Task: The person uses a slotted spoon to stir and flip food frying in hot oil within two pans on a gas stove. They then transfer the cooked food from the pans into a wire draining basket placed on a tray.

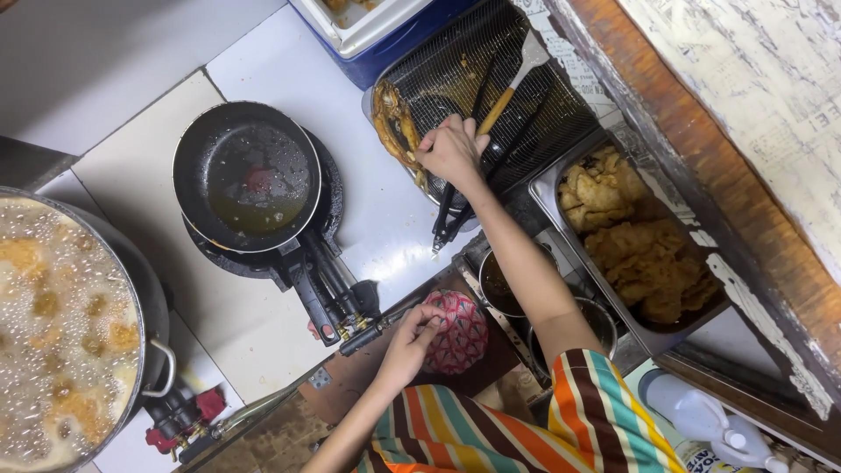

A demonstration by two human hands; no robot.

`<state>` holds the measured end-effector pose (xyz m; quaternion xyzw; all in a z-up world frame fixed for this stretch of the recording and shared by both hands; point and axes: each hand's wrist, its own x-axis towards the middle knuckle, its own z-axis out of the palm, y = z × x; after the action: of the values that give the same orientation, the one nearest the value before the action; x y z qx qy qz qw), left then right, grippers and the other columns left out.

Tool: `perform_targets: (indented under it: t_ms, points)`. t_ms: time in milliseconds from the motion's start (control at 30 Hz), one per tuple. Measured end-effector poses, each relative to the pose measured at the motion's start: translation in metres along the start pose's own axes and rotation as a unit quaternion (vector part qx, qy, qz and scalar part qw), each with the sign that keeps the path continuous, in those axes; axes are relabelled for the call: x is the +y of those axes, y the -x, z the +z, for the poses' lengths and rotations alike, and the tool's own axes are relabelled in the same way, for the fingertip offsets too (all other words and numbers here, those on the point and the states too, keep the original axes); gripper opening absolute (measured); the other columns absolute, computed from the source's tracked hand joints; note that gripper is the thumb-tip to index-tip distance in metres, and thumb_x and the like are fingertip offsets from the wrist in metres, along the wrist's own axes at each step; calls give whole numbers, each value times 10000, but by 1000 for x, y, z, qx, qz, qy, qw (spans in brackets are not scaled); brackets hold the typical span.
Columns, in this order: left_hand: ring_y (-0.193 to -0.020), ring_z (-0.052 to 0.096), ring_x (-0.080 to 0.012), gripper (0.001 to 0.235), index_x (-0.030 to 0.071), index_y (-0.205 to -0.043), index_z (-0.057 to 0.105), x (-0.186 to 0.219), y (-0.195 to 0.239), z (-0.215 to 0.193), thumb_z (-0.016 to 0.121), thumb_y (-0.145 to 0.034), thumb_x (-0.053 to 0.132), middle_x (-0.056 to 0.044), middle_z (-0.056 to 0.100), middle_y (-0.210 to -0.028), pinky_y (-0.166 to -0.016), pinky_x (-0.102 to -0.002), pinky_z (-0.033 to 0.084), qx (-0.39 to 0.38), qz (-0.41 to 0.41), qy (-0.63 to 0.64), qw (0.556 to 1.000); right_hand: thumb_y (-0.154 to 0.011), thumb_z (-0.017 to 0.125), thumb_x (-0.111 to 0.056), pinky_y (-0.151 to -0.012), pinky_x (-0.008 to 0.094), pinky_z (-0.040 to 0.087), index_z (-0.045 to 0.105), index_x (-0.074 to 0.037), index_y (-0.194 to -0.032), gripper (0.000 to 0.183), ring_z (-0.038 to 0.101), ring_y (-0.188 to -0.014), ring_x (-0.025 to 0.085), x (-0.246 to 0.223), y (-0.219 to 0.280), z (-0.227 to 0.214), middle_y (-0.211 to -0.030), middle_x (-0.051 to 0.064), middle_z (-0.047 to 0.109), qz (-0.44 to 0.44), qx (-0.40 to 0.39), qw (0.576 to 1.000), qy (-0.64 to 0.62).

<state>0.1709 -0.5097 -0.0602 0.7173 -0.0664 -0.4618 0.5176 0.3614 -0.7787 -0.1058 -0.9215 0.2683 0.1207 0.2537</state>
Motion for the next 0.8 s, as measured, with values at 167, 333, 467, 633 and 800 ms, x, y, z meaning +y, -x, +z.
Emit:
perform_targets:
  t_ms: [167, 333, 467, 633, 800]
  points:
    - [-1106, 662, -167, 181, 182, -1120, 669, 1, 3, -2, 521, -1029, 234, 4, 683, -1131, -1010, -347, 473, 2, 2, -3, 1000, -822, 793, -416, -993, 458, 281, 782, -390, -918, 100, 421, -1214, 236, 11, 0, 11, -1203, -53, 564, -37, 39, 994, -94]
    - [-1091, 617, -156, 181, 179, -1100, 670, -4, 7, -5, 516, -1034, 247, 15, 668, -1098, -983, -327, 452, -1, 17, -10, 1000, -834, 779, -402, -965, 415, 258, 790, -401, -899, 66, 450, -1182, 200, 16, 8, 15, -1198, -84, 584, -63, 65, 988, -126]
    - [-1133, 620, -167, 194, 173, -1120, 675, -6, 8, -9, 518, -1031, 246, 6, 674, -1129, -1022, -343, 446, 5, 18, -5, 1000, -821, 818, -408, -969, 406, 244, 808, -390, -898, 80, 438, -1182, 183, 17, 10, 13, -1210, -110, 583, -63, 72, 986, -134]
    - [-1099, 632, -164, 196, 159, -1100, 674, -5, 12, -13, 523, -1030, 263, 7, 677, -1090, -1012, -337, 452, 14, 35, 5, 999, -809, 835, -409, -968, 413, 242, 818, -359, -902, 106, 456, -1166, 194, 14, 5, 19, -1173, -80, 602, -51, 82, 986, -136]
    - [-1107, 631, -167, 196, 169, -1092, 681, -5, 15, -19, 530, -1024, 274, 10, 690, -1094, -1004, -349, 452, 23, 37, 2, 999, -827, 818, -426, -980, 443, 239, 823, -355, -906, 106, 422, -1166, 218, 9, 4, 10, -1147, -71, 541, -87, 81, 988, -94]
